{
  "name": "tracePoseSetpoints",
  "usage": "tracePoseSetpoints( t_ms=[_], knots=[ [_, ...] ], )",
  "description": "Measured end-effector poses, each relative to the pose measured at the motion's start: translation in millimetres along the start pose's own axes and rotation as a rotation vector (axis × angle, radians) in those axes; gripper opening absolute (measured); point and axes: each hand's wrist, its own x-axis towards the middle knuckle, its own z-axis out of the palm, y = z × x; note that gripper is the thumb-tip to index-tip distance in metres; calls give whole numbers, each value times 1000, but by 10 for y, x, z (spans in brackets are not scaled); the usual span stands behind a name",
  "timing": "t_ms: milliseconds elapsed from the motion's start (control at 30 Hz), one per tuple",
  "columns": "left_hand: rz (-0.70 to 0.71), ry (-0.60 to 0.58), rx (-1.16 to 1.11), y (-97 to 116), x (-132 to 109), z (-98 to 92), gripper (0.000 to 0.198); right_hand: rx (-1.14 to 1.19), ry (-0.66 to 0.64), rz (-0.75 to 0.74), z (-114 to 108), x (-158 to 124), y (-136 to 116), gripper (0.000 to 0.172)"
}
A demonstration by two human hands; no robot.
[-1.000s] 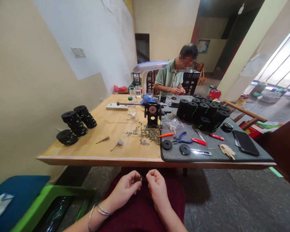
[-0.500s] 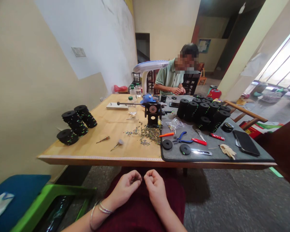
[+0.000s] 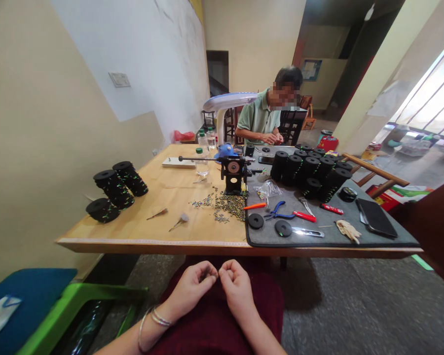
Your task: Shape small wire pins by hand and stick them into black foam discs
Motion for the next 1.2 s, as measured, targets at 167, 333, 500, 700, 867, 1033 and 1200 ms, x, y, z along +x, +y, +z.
tracePoseSetpoints(
  t_ms=[167,333,500,700,867,1033,1200],
  knots=[
    [3,-2,-52,19,-6,-11,7,-13,19,-9,9,4,-5,29],
    [-21,-22,-55,65,-18,-20,8,-12,28,-7,15,-17,-37,32],
    [-55,-28,-15,59,-12,-4,10,-7,34,-3,18,-15,-42,36],
    [2,8,-51,35,2,-12,5,0,35,-12,20,-11,-40,34],
    [-10,13,-7,-1,-6,2,5,3,13,-11,24,-16,-29,33],
    [-48,29,-34,-21,-4,37,13,64,-3,3,39,-9,-39,35],
    [-26,65,-49,7,-4,0,16,138,-69,78,31,-8,-42,35]
  ],
)
